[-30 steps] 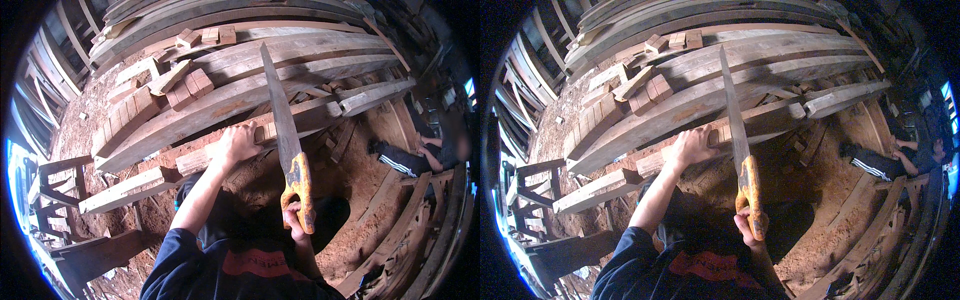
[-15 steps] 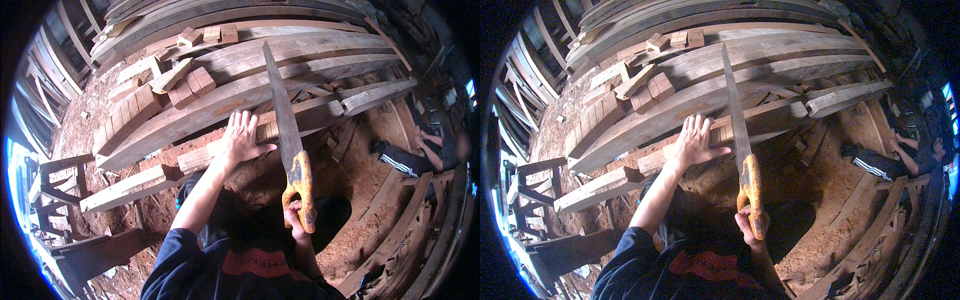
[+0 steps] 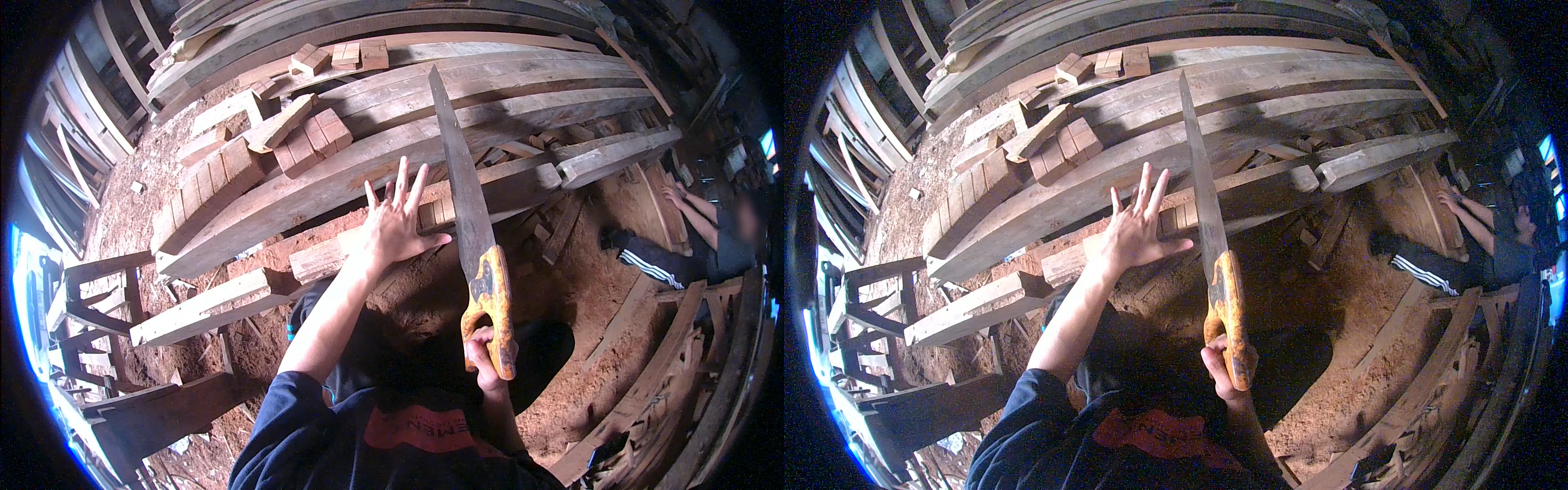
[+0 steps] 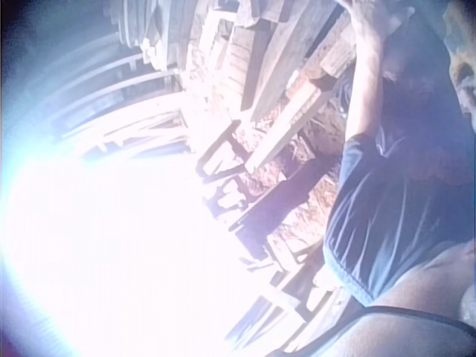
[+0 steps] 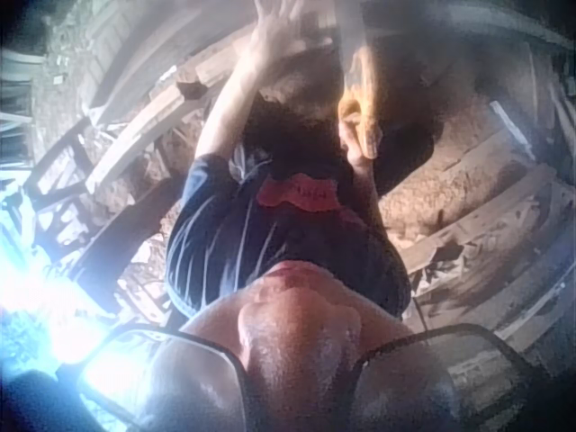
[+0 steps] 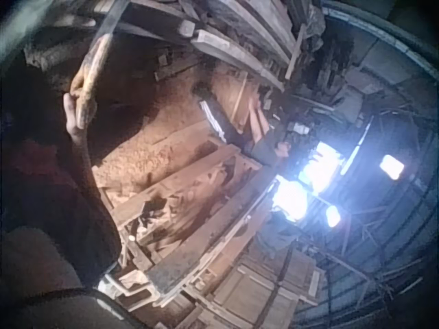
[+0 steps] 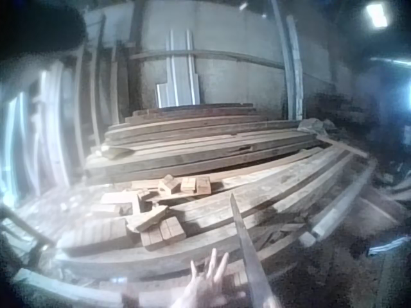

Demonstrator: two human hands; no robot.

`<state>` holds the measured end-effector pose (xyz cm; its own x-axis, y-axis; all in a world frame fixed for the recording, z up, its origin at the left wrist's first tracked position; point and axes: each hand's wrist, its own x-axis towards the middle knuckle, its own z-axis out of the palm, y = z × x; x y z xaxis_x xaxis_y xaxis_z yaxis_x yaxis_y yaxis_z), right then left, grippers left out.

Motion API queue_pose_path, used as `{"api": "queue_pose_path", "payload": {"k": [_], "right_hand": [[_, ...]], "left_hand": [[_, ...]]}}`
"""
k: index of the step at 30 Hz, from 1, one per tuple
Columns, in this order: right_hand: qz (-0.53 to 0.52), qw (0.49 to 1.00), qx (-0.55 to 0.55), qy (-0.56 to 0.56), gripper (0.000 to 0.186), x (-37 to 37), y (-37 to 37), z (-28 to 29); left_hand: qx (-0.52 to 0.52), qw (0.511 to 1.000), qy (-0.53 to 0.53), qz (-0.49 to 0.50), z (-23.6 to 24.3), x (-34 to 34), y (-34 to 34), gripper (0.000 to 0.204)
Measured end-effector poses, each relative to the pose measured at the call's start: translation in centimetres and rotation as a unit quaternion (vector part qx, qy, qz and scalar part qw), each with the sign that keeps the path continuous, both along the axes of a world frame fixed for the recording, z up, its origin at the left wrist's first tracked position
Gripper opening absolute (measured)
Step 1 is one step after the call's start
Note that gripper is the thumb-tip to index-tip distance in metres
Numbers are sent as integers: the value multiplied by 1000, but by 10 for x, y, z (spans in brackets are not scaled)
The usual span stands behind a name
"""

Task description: The person uses a hand saw to cut a small wooden block placed on a workbench. They hold the block steady with one hand and saw with the other, producing sawdust as they work.

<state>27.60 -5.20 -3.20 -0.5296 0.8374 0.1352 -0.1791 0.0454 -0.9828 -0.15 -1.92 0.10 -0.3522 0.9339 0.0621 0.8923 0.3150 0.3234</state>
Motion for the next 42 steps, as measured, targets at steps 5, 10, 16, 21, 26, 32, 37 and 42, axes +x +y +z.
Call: {"api": "queue_pose_path", "payload": {"k": [5,10,16,21,26,32,37,42], "right_hand": [[-9,1000,13,0,12,0,0,0],[-15,999,31,6,12,0,1,-7],[-16,1000,-7,-7,13,0,-1,0],[-13,999,30,-12,13,1,1,-5],[-9,1000,14,-15,14,0,0,0],[-2,1000,14,-15,12,5,1,-9],[31,993,-34,107,19,2,1,-13],[70,988,4,135,45,6,-1,-27]], "left_hand": [[4,999,10,31,-4,2,1,123],[-9,998,55,26,-15,1,3,112],[16,999,16,27,-14,-1,1,104],[66,998,18,9,-13,-1,-1,101],[55,998,23,15,-12,0,-1,98],[-36,997,-58,-20,-6,-2,2,83],[6,999,-33,-21,-9,-2,1,80],[20,1000,2,-18,-18,0,0,77]]}}
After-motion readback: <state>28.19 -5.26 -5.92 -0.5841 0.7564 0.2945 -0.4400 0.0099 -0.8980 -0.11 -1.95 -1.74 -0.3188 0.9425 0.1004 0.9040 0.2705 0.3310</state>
